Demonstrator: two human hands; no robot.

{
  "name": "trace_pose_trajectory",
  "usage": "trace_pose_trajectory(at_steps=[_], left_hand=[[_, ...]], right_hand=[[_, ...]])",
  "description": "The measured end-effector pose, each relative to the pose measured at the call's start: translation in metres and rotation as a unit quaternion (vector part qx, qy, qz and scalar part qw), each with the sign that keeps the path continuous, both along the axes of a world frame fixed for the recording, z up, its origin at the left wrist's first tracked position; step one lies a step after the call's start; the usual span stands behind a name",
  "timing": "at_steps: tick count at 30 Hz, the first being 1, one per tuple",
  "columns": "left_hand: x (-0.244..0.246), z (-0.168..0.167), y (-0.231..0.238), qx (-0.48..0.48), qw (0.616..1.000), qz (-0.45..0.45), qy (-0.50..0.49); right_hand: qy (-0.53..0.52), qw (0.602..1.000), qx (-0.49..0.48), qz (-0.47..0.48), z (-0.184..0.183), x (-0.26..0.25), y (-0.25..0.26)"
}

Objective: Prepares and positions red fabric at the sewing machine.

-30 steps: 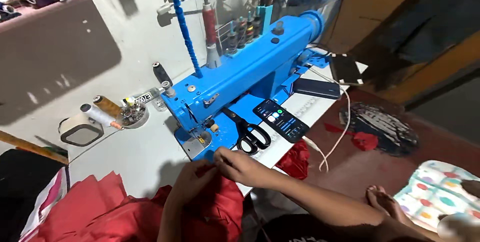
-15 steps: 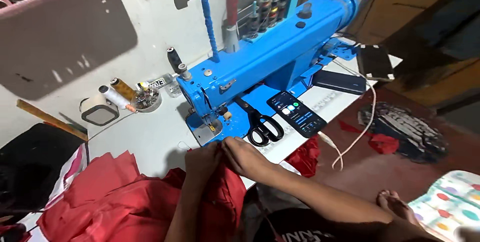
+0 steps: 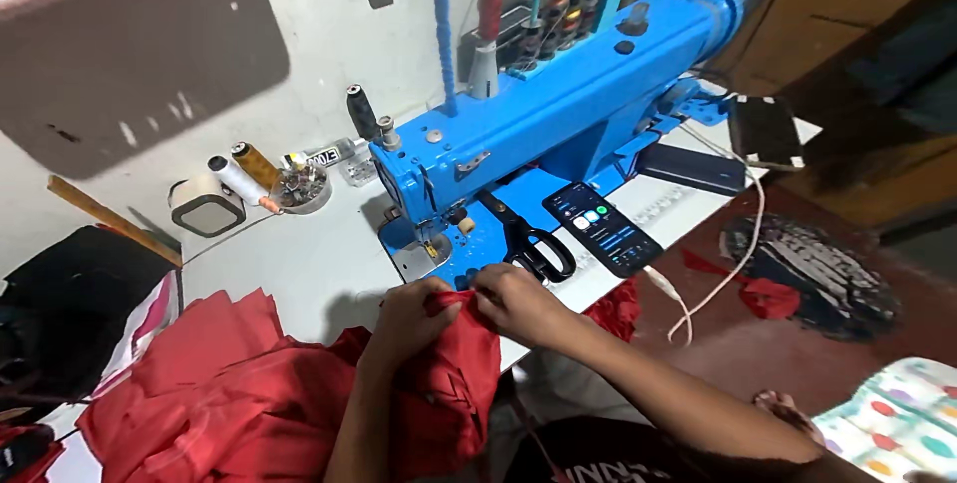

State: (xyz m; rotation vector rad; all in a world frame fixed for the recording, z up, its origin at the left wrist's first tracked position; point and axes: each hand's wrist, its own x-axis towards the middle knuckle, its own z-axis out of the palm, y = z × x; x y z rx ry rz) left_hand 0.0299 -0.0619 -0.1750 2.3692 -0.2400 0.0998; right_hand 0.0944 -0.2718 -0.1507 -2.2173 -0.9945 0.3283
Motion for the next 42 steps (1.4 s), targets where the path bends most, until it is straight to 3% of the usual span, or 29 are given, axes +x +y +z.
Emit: trace_pose_trajectory(at_steps=[6,9,13,16,20,25,26,28,31,33,34,35,38,40,42], left_hand=[[-0.001,0.005,-0.001,-0.06,0.998,-0.004,0.0],[-0.001,0.007,-0.002,-0.086,0.996,-0.007,0.009],[-0.003,0.013,-0.007,-0.15,0.988,-0.022,0.027],[-0.003,0.012,-0.011,-0.167,0.985,-0.029,0.034],[-0.002,0.009,-0.016,-0.14,0.989,-0.013,0.046],[-0.003,0.006,-0.014,-0.187,0.982,-0.029,0.018],[-0.003,0.006,-0.015,-0.158,0.987,-0.021,0.01],[-0.005,0.003,-0.017,-0.006,0.998,0.019,-0.055],[-0.008,-0.004,-0.026,0.212,0.962,0.077,-0.152],[-0.01,-0.001,-0.027,0.305,0.936,0.14,-0.105],[-0.01,0.008,-0.022,0.33,0.926,0.18,-0.025],[-0.01,0.01,-0.009,0.335,0.918,0.212,-0.008],[-0.007,0.003,0.02,0.255,0.937,0.208,-0.114],[0.001,-0.006,0.02,0.129,0.97,0.126,-0.163],[0.008,-0.003,0.006,0.014,0.986,0.047,-0.16]], right_hand=[[0.001,1.0,0.0,-0.012,0.005,0.009,-0.017],[0.061,0.994,0.093,0.007,0.004,0.01,-0.021],[0.195,0.954,0.229,0.019,0.007,0.009,-0.015],[0.223,0.934,0.279,-0.002,0.003,0.005,-0.003],[0.228,0.927,0.299,0.012,-0.001,-0.002,0.011],[0.248,0.917,0.31,0.037,0.002,-0.004,0.017],[0.216,0.93,0.296,0.04,0.001,-0.003,0.016],[0.09,0.967,0.233,0.045,-0.005,-0.004,0.014],[-0.043,0.99,0.132,0.031,-0.014,-0.017,0.017],[-0.112,0.986,0.124,0.003,-0.017,-0.023,0.017],[-0.145,0.98,0.134,-0.013,-0.014,-0.026,0.014],[-0.169,0.974,0.148,-0.025,-0.005,-0.027,0.006],[-0.174,0.971,0.15,-0.063,0.022,-0.021,-0.028],[-0.156,0.978,0.11,-0.082,0.025,-0.008,-0.041],[-0.071,0.993,0.077,-0.062,0.024,-0.001,-0.043]])
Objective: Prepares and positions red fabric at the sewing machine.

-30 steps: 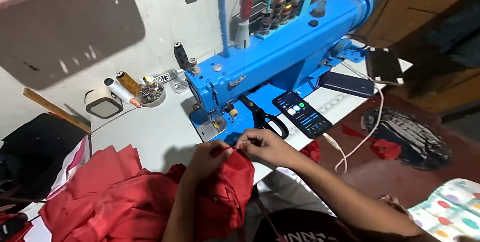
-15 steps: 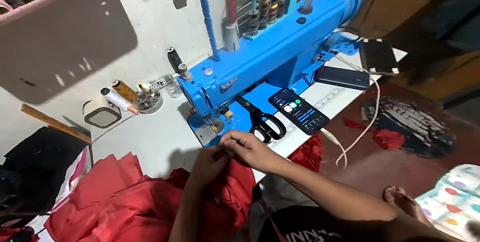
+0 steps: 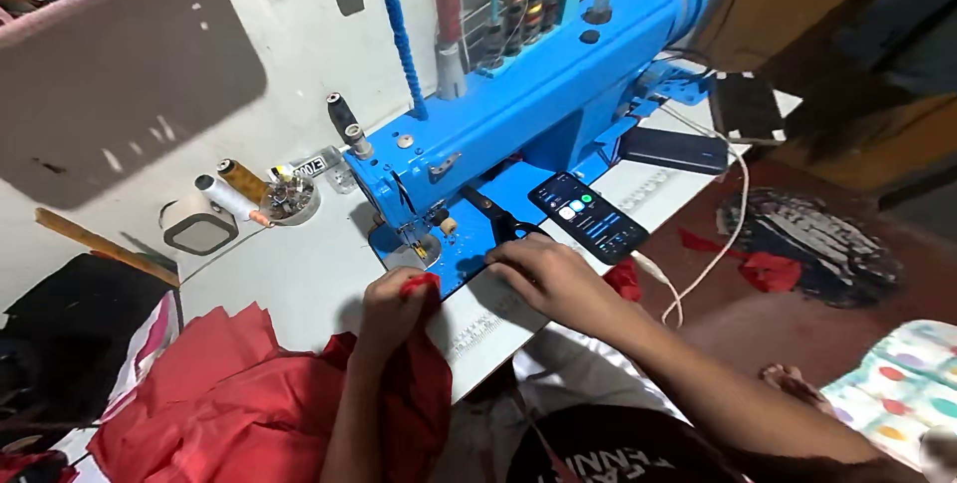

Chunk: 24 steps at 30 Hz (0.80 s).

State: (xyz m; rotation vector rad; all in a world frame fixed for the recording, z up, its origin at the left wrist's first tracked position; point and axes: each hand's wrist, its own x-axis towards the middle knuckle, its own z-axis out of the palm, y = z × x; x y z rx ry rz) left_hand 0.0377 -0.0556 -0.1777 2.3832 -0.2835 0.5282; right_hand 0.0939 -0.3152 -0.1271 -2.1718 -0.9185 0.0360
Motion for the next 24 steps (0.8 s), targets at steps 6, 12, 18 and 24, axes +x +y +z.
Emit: trace_pose_trajectory(at_steps=[6,12,18,24], left_hand=[[-0.013,0.059,-0.025,0.013,0.998,-0.06,0.033],[-0.045,0.092,-0.002,0.073,0.994,-0.041,0.071],[-0.046,0.094,-0.001,-0.02,0.996,-0.085,0.032],[-0.035,0.095,-0.003,-0.07,0.996,-0.052,0.022]], right_hand=[[0.152,0.975,0.086,0.141,-0.005,-0.005,0.024],[0.128,0.976,0.152,0.091,-0.011,0.0,0.02],[0.307,0.915,0.238,0.112,0.001,0.0,0.014],[0.388,0.878,0.257,0.114,0.008,0.0,0.001]])
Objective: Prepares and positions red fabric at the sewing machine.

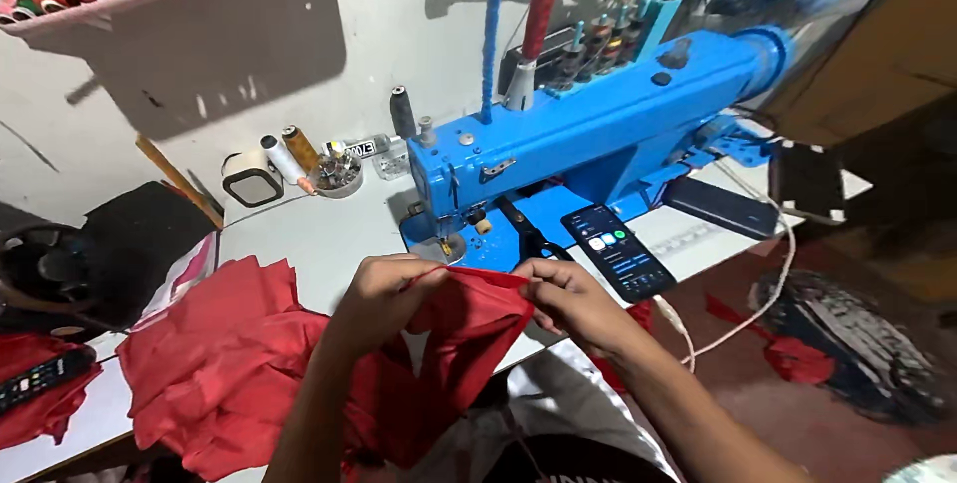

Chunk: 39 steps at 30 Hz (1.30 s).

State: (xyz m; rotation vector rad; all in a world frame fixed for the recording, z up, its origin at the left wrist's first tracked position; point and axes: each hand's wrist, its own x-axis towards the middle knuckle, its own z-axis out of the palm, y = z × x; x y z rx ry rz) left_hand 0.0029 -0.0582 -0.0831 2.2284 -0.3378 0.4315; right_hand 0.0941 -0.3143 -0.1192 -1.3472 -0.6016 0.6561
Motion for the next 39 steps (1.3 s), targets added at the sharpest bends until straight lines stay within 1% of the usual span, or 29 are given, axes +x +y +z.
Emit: trace_pose_trajectory(at_steps=[4,6,7,9,10,11,12,13,14,15,16,17,18,19,20,21,24,27,33,39], left_hand=[[0.005,-0.003,0.0,0.063,0.993,0.095,0.02],[0.007,-0.011,-0.004,0.116,0.984,0.133,-0.017],[0.008,-0.016,-0.007,0.147,0.976,0.153,-0.045],[0.011,-0.027,-0.016,0.204,0.954,0.194,-0.104],[0.012,-0.031,-0.022,0.215,0.944,0.217,-0.128],[0.013,-0.034,-0.028,0.204,0.938,0.241,-0.143],[0.013,-0.034,-0.035,0.165,0.941,0.256,-0.144],[0.013,-0.033,-0.041,0.091,0.954,0.256,-0.128],[0.013,-0.03,-0.048,-0.023,0.969,0.232,-0.08],[0.011,-0.023,-0.053,-0.156,0.967,0.201,-0.013],[0.011,-0.018,-0.057,-0.275,0.943,0.179,0.056],[0.012,-0.015,-0.058,-0.365,0.911,0.159,0.104],[0.013,-0.015,-0.058,-0.424,0.885,0.143,0.131],[0.014,-0.015,-0.058,-0.455,0.868,0.133,0.146],[0.014,-0.016,-0.059,-0.468,0.862,0.123,0.153],[0.014,-0.017,-0.059,-0.468,0.863,0.113,0.154],[0.012,-0.016,-0.059,-0.427,0.887,0.095,0.148],[0.01,-0.015,-0.061,-0.403,0.899,0.089,0.147],[0.008,-0.013,-0.062,-0.421,0.89,0.06,0.163],[0.009,-0.014,-0.065,-0.411,0.898,0.035,0.151]], right_hand=[[-0.094,0.994,-0.042,-0.032,-0.001,-0.001,-0.003],[-0.189,0.976,-0.065,-0.08,-0.004,-0.002,0.001],[-0.255,0.958,-0.069,-0.109,-0.008,-0.004,0.003],[-0.398,0.901,-0.067,-0.161,-0.014,-0.009,0.008],[-0.459,0.867,-0.063,-0.181,-0.015,-0.013,0.012],[-0.507,0.838,-0.058,-0.193,-0.016,-0.018,0.014],[-0.541,0.816,-0.05,-0.197,-0.017,-0.024,0.017],[-0.565,0.801,-0.04,-0.196,-0.019,-0.031,0.019],[-0.58,0.791,-0.03,-0.194,-0.022,-0.036,0.021],[-0.589,0.785,-0.018,-0.191,-0.026,-0.041,0.023],[-0.593,0.783,-0.01,-0.189,-0.03,-0.043,0.024],[-0.595,0.782,-0.005,-0.188,-0.034,-0.045,0.025],[-0.595,0.782,-0.005,-0.187,-0.036,-0.046,0.025],[-0.596,0.781,-0.008,-0.187,-0.038,-0.046,0.024],[-0.597,0.78,-0.01,-0.188,-0.039,-0.046,0.023],[-0.597,0.779,-0.014,-0.19,-0.04,-0.046,0.022],[-0.588,0.786,-0.022,-0.191,-0.042,-0.044,0.019],[-0.552,0.814,-0.02,-0.183,-0.043,-0.04,0.016],[-0.464,0.866,-0.007,-0.185,-0.04,-0.035,0.009],[-0.417,0.877,0.014,-0.237,-0.032,-0.033,0.013]])
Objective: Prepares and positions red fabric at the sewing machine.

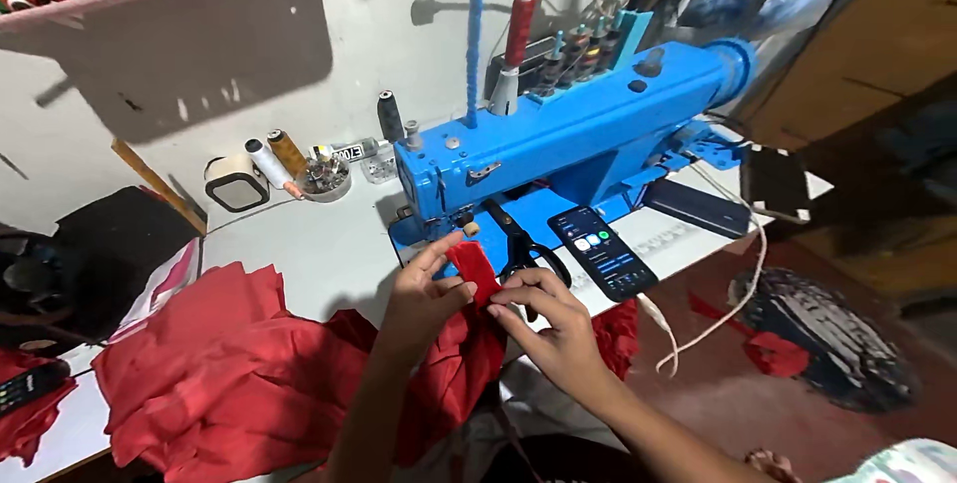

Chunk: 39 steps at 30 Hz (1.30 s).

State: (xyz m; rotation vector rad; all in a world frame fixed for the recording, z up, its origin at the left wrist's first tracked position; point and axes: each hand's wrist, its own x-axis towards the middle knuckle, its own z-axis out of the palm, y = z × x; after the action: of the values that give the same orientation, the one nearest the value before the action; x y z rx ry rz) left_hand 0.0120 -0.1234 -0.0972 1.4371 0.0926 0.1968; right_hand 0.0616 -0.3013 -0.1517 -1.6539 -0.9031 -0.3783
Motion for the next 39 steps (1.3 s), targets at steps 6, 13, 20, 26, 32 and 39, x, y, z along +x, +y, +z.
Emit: trace_pose_trajectory(at_steps=[6,13,20,26,32,39], left_hand=[[0.0,0.0,-0.006,0.001,1.0,-0.014,0.003],[0.001,-0.005,-0.012,0.022,1.0,-0.013,-0.006],[-0.001,-0.006,-0.01,0.029,0.999,-0.009,-0.018],[0.0,-0.006,-0.007,0.008,1.0,0.0,-0.012],[-0.002,-0.004,-0.011,0.039,0.999,0.005,0.008],[-0.007,-0.006,-0.011,0.16,0.987,0.019,0.021]], right_hand=[[0.033,0.999,0.011,-0.026,0.002,0.0,0.004],[0.087,0.996,0.019,0.012,0.007,0.002,0.006],[0.108,0.994,0.022,-0.012,0.013,0.007,0.0],[0.028,1.0,0.003,-0.014,0.013,0.008,-0.006],[-0.172,0.975,-0.112,-0.083,0.005,0.008,0.0],[-0.144,0.977,-0.136,-0.074,0.004,0.01,0.0]])
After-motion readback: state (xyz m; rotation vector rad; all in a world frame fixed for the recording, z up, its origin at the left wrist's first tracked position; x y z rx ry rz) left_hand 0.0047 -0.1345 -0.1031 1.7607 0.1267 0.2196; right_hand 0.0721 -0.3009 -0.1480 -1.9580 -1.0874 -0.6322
